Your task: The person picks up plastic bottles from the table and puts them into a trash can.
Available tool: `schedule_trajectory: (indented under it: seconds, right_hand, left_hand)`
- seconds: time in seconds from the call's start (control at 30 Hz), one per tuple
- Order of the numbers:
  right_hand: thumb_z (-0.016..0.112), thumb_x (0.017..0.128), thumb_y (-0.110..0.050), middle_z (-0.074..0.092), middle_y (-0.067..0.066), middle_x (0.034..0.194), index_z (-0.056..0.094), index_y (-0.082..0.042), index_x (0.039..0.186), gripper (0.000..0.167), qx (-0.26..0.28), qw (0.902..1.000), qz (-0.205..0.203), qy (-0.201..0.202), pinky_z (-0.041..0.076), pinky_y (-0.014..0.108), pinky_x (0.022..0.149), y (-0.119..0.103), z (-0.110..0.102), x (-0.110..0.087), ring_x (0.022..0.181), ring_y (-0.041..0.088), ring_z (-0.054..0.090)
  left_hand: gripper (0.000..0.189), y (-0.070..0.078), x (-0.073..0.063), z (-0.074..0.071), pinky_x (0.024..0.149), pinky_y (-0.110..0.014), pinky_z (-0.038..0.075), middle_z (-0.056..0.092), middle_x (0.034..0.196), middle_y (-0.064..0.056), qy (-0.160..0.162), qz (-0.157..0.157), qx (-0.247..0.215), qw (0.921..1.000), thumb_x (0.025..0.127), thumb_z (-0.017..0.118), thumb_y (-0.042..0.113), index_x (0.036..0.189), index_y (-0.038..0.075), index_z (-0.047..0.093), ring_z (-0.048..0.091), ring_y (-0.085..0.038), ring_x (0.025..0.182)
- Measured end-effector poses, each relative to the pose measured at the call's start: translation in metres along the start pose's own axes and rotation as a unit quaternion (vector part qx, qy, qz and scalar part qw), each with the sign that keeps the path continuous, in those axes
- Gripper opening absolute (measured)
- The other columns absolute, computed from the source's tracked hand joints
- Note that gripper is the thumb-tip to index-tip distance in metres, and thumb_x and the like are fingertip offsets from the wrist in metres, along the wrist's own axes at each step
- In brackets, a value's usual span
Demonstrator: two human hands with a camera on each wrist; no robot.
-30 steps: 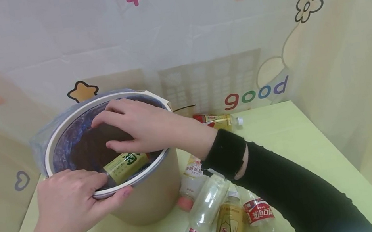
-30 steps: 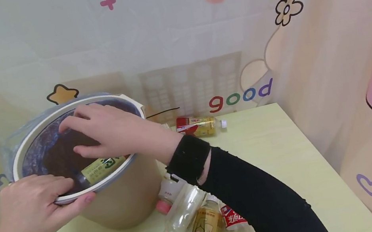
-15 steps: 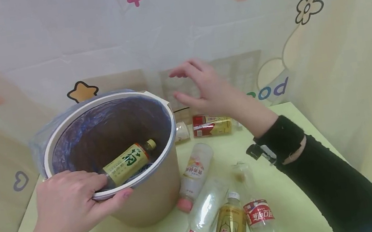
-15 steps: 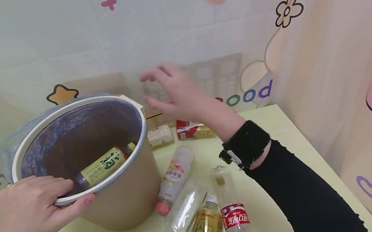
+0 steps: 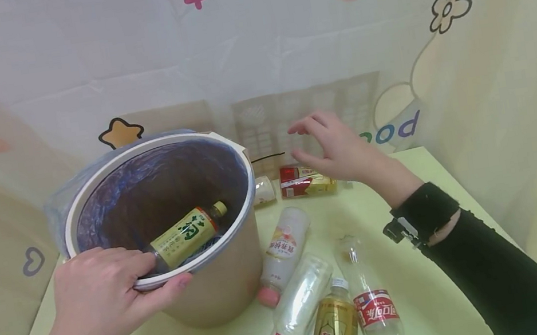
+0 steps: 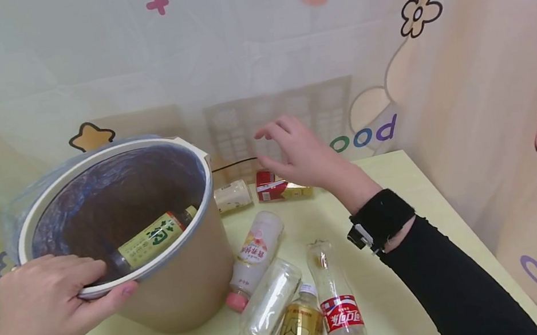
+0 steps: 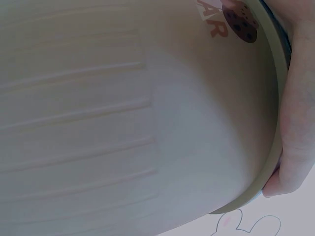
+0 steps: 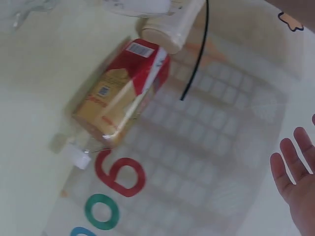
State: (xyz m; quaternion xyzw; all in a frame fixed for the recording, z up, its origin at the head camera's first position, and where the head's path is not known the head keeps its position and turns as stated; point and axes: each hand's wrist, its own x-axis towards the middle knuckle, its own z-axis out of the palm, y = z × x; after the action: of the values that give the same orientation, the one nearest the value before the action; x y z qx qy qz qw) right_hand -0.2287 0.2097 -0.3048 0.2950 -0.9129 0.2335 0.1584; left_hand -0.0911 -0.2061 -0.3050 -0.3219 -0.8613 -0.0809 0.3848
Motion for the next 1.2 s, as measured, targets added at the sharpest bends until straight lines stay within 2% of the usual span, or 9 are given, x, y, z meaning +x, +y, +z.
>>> schedule_trajectory:
  seconds: [0.2, 0.37, 0.6, 0.7, 1.0, 1.2]
  right_hand:
    - [0.072, 0.106, -0.023, 0.058, 0.019, 0.136, 0.061, -0.003, 0.139, 0.040, -0.003, 0.9995, 0.024, -0.022, 0.047, 0.055, 0.108, 0.022, 0.011, -0.008, 0.130, 0.037, 0.053]
    - [0.071, 0.107, -0.025, 0.055, 0.020, 0.140, 0.058, -0.006, 0.142, 0.042, -0.014, 0.9957, 0.072, -0.058, 0.051, 0.055, 0.103, 0.045, 0.024, -0.018, 0.129, 0.038, 0.053]
    - [0.073, 0.106, -0.029, 0.050, 0.025, 0.152, 0.051, -0.007, 0.156, 0.058, -0.036, 0.9832, 0.134, -0.119, 0.045, 0.062, 0.114, 0.070, 0.046, -0.027, 0.135, 0.044, 0.051]
    - [0.075, 0.105, -0.028, 0.049, 0.026, 0.153, 0.050, -0.006, 0.157, 0.062, -0.039, 0.9810, 0.139, -0.130, 0.043, 0.062, 0.116, 0.076, 0.057, -0.026, 0.138, 0.045, 0.050]
    - [0.078, 0.103, -0.031, 0.047, 0.027, 0.157, 0.048, -0.007, 0.160, 0.068, -0.052, 0.9777, 0.134, -0.153, 0.040, 0.064, 0.119, 0.076, 0.080, -0.020, 0.144, 0.048, 0.046]
    - [0.078, 0.104, -0.032, 0.045, 0.028, 0.158, 0.042, -0.012, 0.167, 0.075, -0.062, 0.9737, 0.132, -0.175, 0.038, 0.066, 0.120, 0.074, 0.090, -0.019, 0.148, 0.048, 0.042]
  left_hand:
    - [0.073, -0.001, 0.001, 0.002, 0.050, -0.025, 0.009, 0.024, 0.054, 0.015, 0.026, 0.009, -0.007, 0.9996, 0.100, 0.038, 0.087, 0.058, 0.029, 0.028, 0.023, -0.006, 0.049]
    - [0.073, -0.001, 0.002, 0.004, 0.049, -0.025, 0.008, 0.022, 0.054, 0.015, 0.047, 0.012, -0.011, 0.9988, 0.100, 0.039, 0.087, 0.058, 0.029, 0.026, 0.022, -0.006, 0.049]
    - [0.073, -0.001, 0.006, 0.003, 0.048, -0.026, 0.008, 0.023, 0.054, 0.015, 0.053, 0.025, -0.010, 0.9982, 0.102, 0.036, 0.085, 0.058, 0.029, 0.027, 0.022, -0.006, 0.048]
    - [0.073, 0.000, 0.009, 0.003, 0.047, -0.026, 0.009, 0.023, 0.054, 0.015, 0.063, 0.034, -0.009, 0.9974, 0.104, 0.034, 0.084, 0.058, 0.028, 0.026, 0.022, -0.006, 0.048]
    - [0.073, -0.001, 0.006, 0.001, 0.047, -0.025, 0.009, 0.024, 0.053, 0.016, 0.050, 0.035, -0.001, 0.9981, 0.104, 0.031, 0.085, 0.059, 0.028, 0.027, 0.022, -0.004, 0.048]
    - [0.072, -0.002, 0.003, -0.001, 0.047, -0.025, 0.009, 0.023, 0.053, 0.016, 0.046, 0.034, -0.001, 0.9983, 0.104, 0.033, 0.085, 0.059, 0.029, 0.027, 0.019, -0.003, 0.049]
